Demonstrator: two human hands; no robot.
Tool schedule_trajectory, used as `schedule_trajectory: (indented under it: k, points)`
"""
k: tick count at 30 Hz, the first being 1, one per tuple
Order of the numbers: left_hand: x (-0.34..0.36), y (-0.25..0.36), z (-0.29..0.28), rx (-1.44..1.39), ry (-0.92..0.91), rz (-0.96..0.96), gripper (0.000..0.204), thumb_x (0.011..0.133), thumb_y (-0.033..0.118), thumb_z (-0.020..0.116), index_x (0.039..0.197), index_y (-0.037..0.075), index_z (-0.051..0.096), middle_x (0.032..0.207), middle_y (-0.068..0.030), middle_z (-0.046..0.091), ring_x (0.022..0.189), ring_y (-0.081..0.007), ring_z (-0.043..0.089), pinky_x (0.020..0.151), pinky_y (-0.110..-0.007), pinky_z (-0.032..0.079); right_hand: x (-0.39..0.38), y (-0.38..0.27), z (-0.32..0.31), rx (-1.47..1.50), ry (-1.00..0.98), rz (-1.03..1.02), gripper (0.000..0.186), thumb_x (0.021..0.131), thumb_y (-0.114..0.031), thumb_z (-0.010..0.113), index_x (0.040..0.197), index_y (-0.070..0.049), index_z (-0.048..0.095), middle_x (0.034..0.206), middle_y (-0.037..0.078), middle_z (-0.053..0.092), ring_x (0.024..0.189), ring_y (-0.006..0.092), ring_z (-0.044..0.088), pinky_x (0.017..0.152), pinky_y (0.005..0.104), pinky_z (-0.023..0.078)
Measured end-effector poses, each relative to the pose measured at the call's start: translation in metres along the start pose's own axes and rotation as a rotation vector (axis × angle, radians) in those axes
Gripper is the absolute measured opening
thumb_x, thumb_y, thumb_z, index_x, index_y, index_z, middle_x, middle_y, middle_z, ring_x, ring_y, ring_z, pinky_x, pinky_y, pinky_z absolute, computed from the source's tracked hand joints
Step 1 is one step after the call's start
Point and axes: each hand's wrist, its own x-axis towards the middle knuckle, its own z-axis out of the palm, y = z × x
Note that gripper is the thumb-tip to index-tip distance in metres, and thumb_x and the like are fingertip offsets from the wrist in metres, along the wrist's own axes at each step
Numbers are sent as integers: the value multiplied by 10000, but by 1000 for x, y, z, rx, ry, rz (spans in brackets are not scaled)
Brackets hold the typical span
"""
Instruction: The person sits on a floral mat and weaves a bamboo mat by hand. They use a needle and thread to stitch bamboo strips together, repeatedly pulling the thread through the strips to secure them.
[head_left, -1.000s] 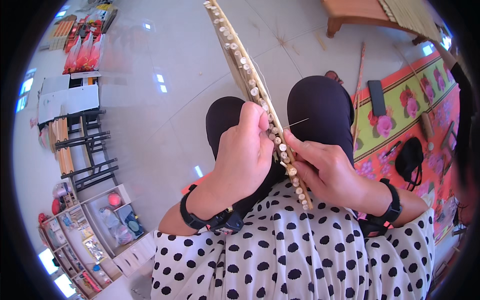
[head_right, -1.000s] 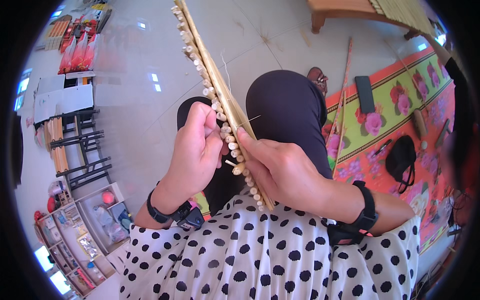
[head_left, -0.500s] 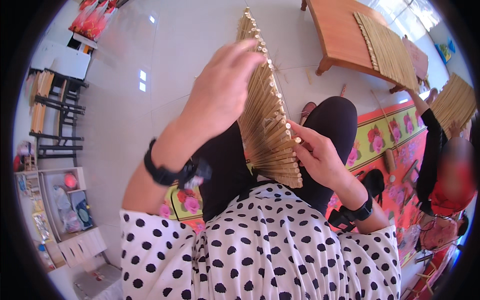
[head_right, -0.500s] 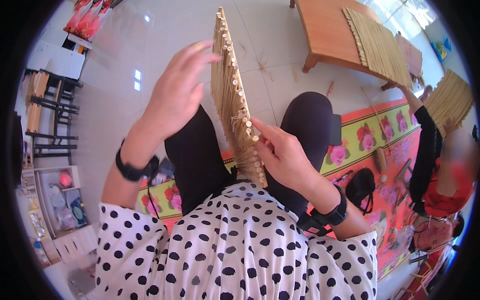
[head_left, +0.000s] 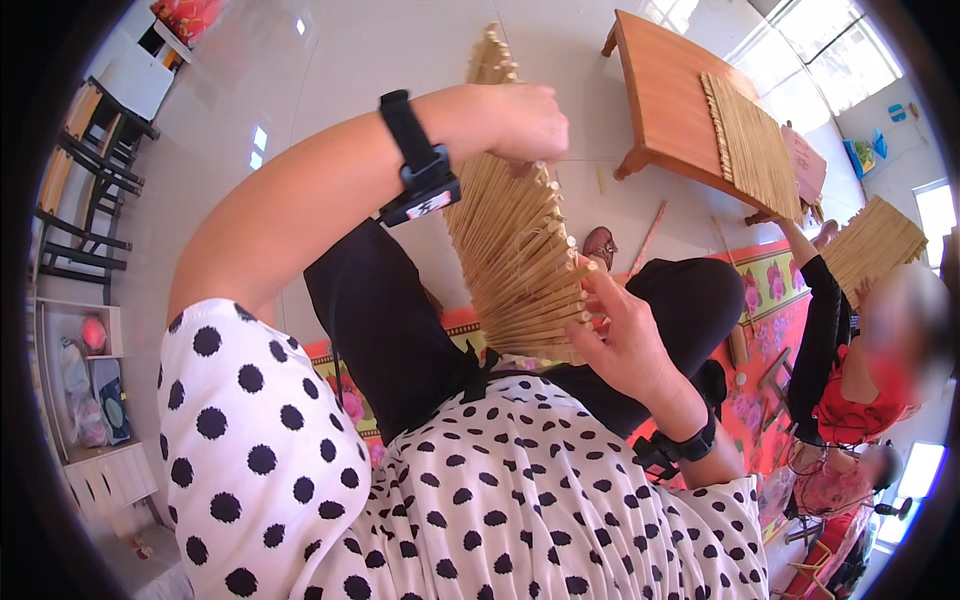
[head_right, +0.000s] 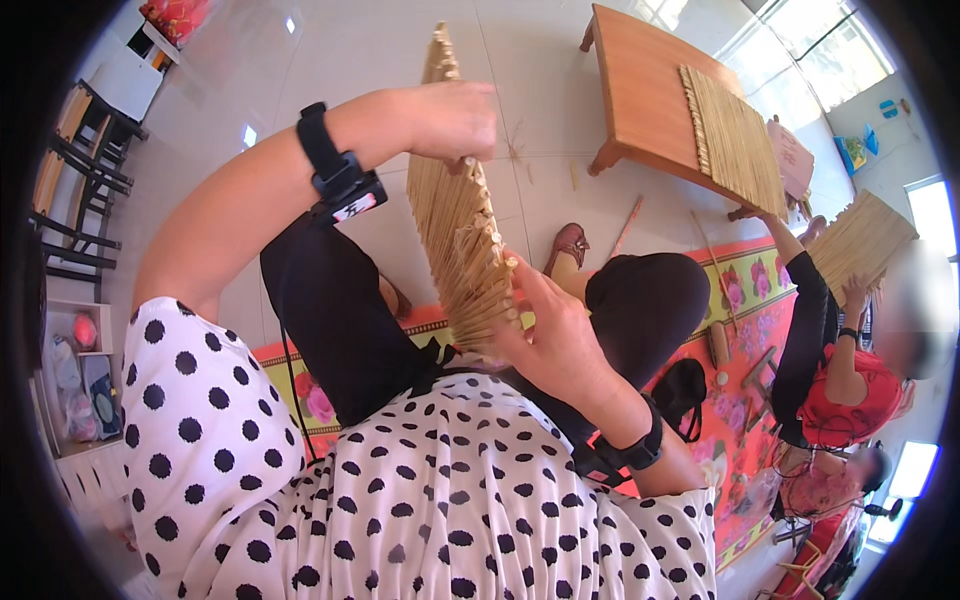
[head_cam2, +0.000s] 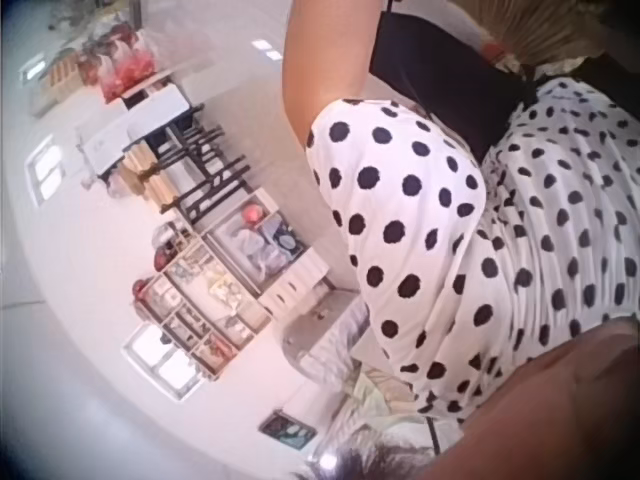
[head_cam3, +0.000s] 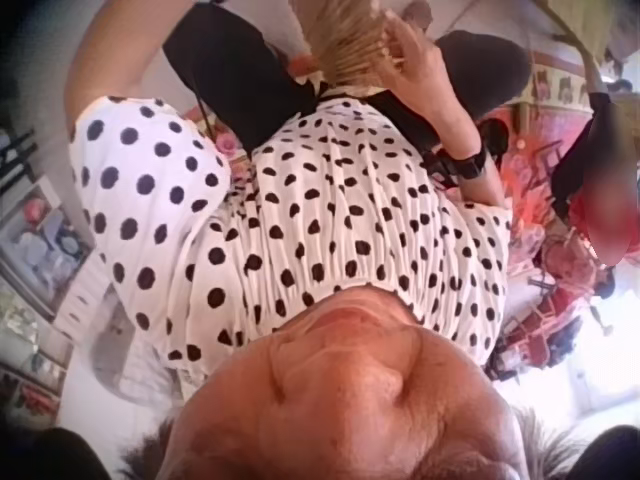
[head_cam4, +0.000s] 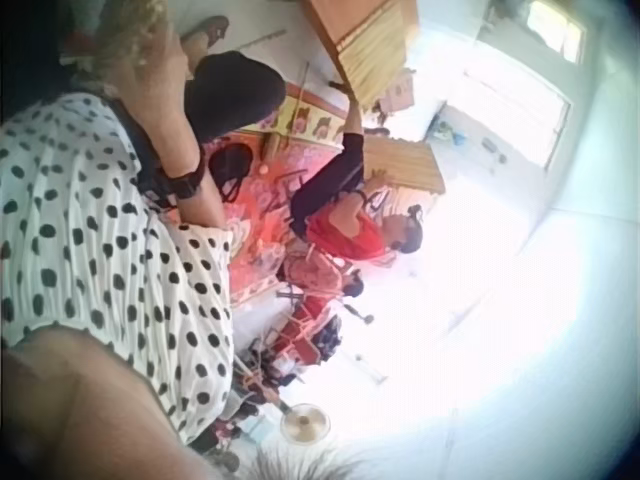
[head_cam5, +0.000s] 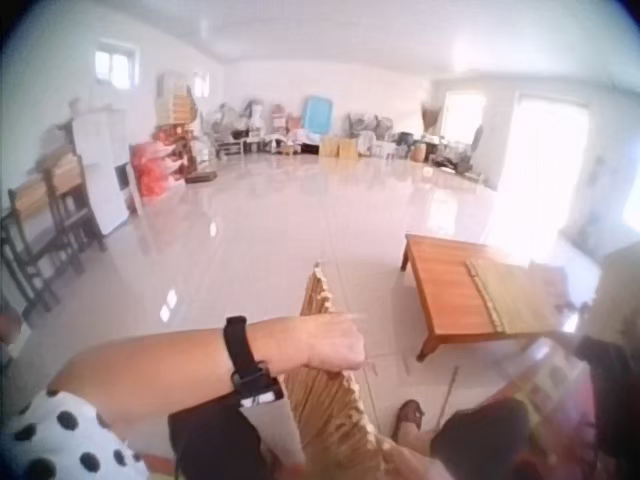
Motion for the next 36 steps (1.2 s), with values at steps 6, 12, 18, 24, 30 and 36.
schedule_trajectory:
  k: [6, 12, 18, 24, 30, 36]
  points:
    - [-64, -19, -17, -86, 175, -298, 190, 722, 253, 809, 778, 101, 711, 740, -109, 685, 748, -342, 670, 711, -433, 533, 38, -4, -36, -457, 463, -324, 602, 809, -33, 680, 1385, 11, 510, 1228, 229, 619, 1106, 395, 622, 940, 421, 516]
    - [-95, -11, -7, -222, 384, -659, 271, 781, 327, 794, 819, 68, 725, 744, -160, 689, 733, -373, 671, 676, -445, 535, 74, -24, -42, -327, 770, -353, 729, 816, -18, 670, 1489, -29, 393, 1428, 221, 462, 1305, 394, 477, 1078, 447, 427]
    - [-64, 13, 26, -501, 558, -1022, 343, 806, 370, 764, 842, 30, 740, 760, -203, 697, 759, -389, 688, 720, -445, 548, 84, -23, -19, -250, 575, -385, 607, 830, -26, 677, 1412, -28, 504, 1373, 172, 568, 1221, 320, 573, 939, 386, 513]
    - [-34, 56, 40, -554, 690, -1184, 263, 872, 271, 699, 952, 21, 717, 826, -196, 716, 811, -385, 699, 738, -468, 546, 95, -5, -15, -121, 535, -327, 486, 838, -50, 673, 1314, -9, 583, 1196, 171, 659, 1095, 329, 635, 897, 398, 536]
    - [-12, 117, 10, -616, 627, -1073, 434, 898, 103, 593, 1274, -86, 487, 1069, -282, 630, 908, -461, 657, 773, -512, 547, 102, 4, -19, 29, 568, -185, 475, 880, -112, 692, 1326, 6, 578, 1172, 170, 672, 1075, 273, 655, 778, 346, 581]
    - [1, 149, 3, -694, 643, -943, 661, 879, 69, 579, 1450, -100, 292, 1190, -299, 556, 884, -466, 651, 730, -518, 550, 98, 6, -18, 34, 591, -180, 512, 916, -214, 701, 1325, 58, 559, 1150, 197, 657, 1073, 270, 662, 731, 327, 600]
